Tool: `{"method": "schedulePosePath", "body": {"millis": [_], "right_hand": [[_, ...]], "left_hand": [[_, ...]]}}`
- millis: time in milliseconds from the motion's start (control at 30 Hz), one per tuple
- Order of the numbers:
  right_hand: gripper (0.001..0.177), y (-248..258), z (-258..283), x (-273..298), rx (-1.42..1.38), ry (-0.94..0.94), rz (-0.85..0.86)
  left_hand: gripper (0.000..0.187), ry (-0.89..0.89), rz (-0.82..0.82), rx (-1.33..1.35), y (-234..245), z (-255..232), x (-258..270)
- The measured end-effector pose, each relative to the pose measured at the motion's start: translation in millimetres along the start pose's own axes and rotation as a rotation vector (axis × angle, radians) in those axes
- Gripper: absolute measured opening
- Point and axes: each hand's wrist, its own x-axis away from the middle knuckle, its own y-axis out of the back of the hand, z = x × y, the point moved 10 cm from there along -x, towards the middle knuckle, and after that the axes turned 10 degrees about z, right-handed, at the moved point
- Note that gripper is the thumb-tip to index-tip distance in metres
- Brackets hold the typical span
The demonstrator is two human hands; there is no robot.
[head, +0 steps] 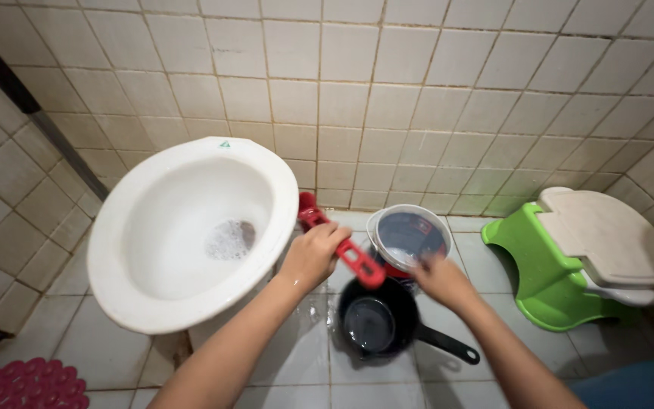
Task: The person scrubs a white bidet with a red toilet brush, then rinses it with water from a black pan. They proceed to scrub the tiled floor and walls, and finally organize various toiletries and cloths in a black basin.
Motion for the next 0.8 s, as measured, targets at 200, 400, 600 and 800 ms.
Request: {"method": "schedulePosePath", "body": {"millis": [200,400,600,800], "right_hand": [[0.052,-157.3,105.5,-55.8,-1.113,-0.059,0.401],[0.021,-196.1,111.2,-121.3,-1.279,0.087,0.552],[0.043,-172.8,125.4,-134.4,-1.258,0.178,0.205],[0.06,-185.0,166.7,-117.7,-0.827,0.167,0.139]], "left_hand": [[0.047,-0.163,0.168,-0.074,-38.6,-16.4,53.0],[0.031,-0.153,0.565,-0.104,-55.3,-0.1,61.3],[0.034,-0.36,0.716,-0.262,-35.5,-2.7,37.0],[0.036,0.157,-0.008,-0.114,44.7,77.5,6.0]]}}
